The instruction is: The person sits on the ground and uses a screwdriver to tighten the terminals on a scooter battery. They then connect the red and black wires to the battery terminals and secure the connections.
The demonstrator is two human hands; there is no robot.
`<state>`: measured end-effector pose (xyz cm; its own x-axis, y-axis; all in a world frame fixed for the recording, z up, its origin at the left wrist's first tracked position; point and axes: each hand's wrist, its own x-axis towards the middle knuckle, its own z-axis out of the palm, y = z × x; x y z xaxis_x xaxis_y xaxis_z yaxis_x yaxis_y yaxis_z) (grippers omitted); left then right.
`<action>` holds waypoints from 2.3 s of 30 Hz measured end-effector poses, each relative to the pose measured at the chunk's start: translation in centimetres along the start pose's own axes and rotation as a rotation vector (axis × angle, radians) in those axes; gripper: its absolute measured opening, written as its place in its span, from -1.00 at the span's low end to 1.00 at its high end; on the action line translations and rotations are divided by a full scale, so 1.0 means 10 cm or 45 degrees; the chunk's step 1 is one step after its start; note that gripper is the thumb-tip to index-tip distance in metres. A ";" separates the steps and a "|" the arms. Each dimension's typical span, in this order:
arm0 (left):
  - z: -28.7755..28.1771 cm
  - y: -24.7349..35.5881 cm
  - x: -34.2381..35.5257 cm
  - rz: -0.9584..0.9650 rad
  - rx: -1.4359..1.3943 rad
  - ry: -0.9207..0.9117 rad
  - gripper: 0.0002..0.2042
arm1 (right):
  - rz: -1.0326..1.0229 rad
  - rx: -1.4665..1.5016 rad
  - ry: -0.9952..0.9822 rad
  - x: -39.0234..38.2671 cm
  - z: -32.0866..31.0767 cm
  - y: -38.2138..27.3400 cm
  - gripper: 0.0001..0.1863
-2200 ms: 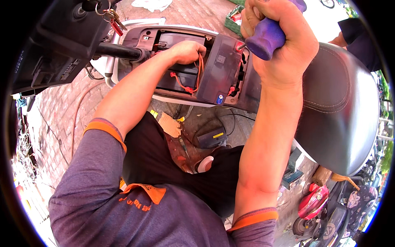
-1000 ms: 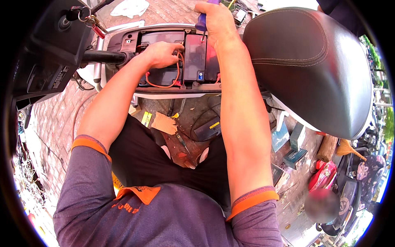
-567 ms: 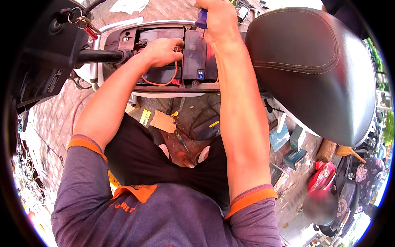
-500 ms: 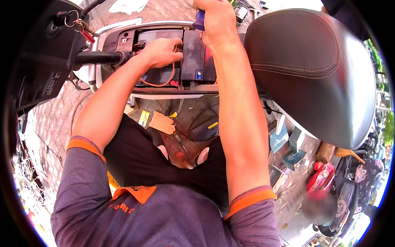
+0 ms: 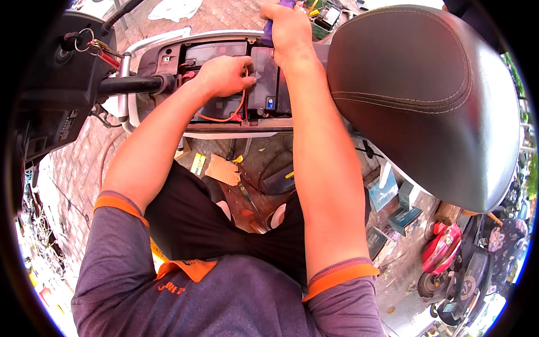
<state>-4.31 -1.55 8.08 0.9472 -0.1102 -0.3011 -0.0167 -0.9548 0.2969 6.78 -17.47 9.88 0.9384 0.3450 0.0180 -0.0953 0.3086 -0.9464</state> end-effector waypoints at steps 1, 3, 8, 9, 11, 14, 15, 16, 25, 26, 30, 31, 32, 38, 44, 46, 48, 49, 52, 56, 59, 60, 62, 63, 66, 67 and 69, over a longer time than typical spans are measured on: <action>0.05 -0.02 -0.02 0.000 0.022 0.008 -0.54 | 0.032 0.057 -0.024 -0.13 0.12 0.00 -0.79; 0.06 0.03 -0.03 0.010 0.041 0.007 -0.51 | 0.085 0.141 0.049 -0.26 0.16 -0.03 -0.56; 0.10 -0.10 -0.16 0.044 -0.058 0.129 -0.46 | -0.149 -0.268 0.229 -0.46 0.06 -0.09 -0.54; 0.08 -0.10 -0.15 0.050 -0.069 0.151 -0.45 | -0.224 -0.285 0.275 -0.48 -0.02 0.00 -0.55; 0.04 -0.11 -0.22 0.023 -0.049 0.148 -0.46 | -0.258 -0.706 0.349 -0.60 -0.12 0.09 -0.62; 0.02 -0.11 -0.34 0.034 -0.021 0.133 -0.48 | -0.552 -1.309 0.219 -0.79 -0.17 0.13 -0.58; 0.06 -0.16 -0.35 0.036 -0.013 0.149 -0.49 | -0.595 -1.409 0.211 -0.77 -0.14 0.12 -0.61; 0.05 -0.15 -0.37 0.045 -0.004 0.172 -0.50 | -0.515 -1.326 0.228 -0.72 -0.17 0.13 -0.63; -0.01 -0.11 -0.49 0.056 -0.002 0.270 -0.53 | -0.593 -1.241 0.311 -0.65 -0.21 0.32 -0.82; -0.01 -0.12 -0.49 0.057 -0.006 0.281 -0.54 | -0.629 -1.241 0.294 -0.63 -0.20 0.31 -0.83; 0.00 -0.14 -0.41 0.049 -0.036 0.348 -0.55 | -0.709 -1.240 0.225 -0.59 -0.21 0.28 -0.83; 0.02 -0.12 -0.36 0.038 -0.077 0.391 -0.55 | -0.714 -1.246 0.212 -0.58 -0.23 0.27 -0.82; 0.03 -0.11 -0.31 0.030 -0.118 0.434 -0.55 | -0.667 -1.257 0.193 -0.58 -0.24 0.27 -0.81; 0.11 0.19 0.16 0.175 -0.467 0.469 -0.58 | -0.641 -1.312 0.428 -0.80 0.00 0.12 -0.45; 0.42 0.10 0.47 0.519 -0.668 0.564 -0.76 | -0.642 -1.093 0.604 -0.96 0.29 0.15 -0.12; 0.26 0.14 0.43 0.227 -0.734 0.525 -0.81 | -0.740 -1.098 0.527 -0.97 0.26 0.07 -0.38; 0.25 0.15 0.44 0.266 -0.546 0.645 -0.81 | -0.905 -0.969 0.365 -0.91 0.12 -0.01 -0.46; 0.26 0.17 0.46 0.279 -0.457 0.699 -0.81 | -0.724 -0.726 0.267 -0.86 0.00 0.03 -0.47; 0.30 0.32 0.48 0.420 -0.536 0.819 -0.82 | -0.332 -0.486 0.056 -0.77 -0.24 0.06 -0.51; 0.37 0.13 0.56 0.410 -0.549 0.890 -0.85 | -0.534 -1.171 0.275 -0.98 -0.02 0.16 -0.54; 0.45 0.11 0.55 0.353 -0.569 0.943 -0.80 | -0.401 -1.090 0.354 -0.97 0.07 0.11 -0.61; 0.46 0.06 0.55 0.341 -0.451 0.957 -0.80 | -0.357 -0.925 0.344 -0.96 0.10 0.06 -0.65; 0.43 0.23 0.52 0.178 -0.550 0.855 -0.78 | -0.265 -0.630 0.342 -0.94 0.06 0.02 -0.70; 0.45 0.28 0.50 0.197 -0.578 0.809 -0.79 | -0.426 -0.799 0.385 -0.92 -0.02 0.11 -0.74; 0.50 0.10 0.51 0.354 -0.566 0.834 -0.83 | -0.451 -0.920 0.387 -0.87 0.04 0.15 -0.76; 0.53 0.10 0.52 0.330 -0.637 0.843 -0.84 | -0.475 -0.983 0.379 -0.86 0.02 0.19 -0.75; 0.50 -0.06 0.60 0.479 -0.467 0.984 -0.85 | -0.496 -1.079 0.314 -0.83 0.06 0.22 -0.71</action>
<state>-0.26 -3.01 1.53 0.8524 -0.0547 0.5200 -0.3884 -0.7321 0.5596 -1.42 -19.16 7.85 0.9062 0.1279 0.4030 0.4180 -0.4138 -0.8087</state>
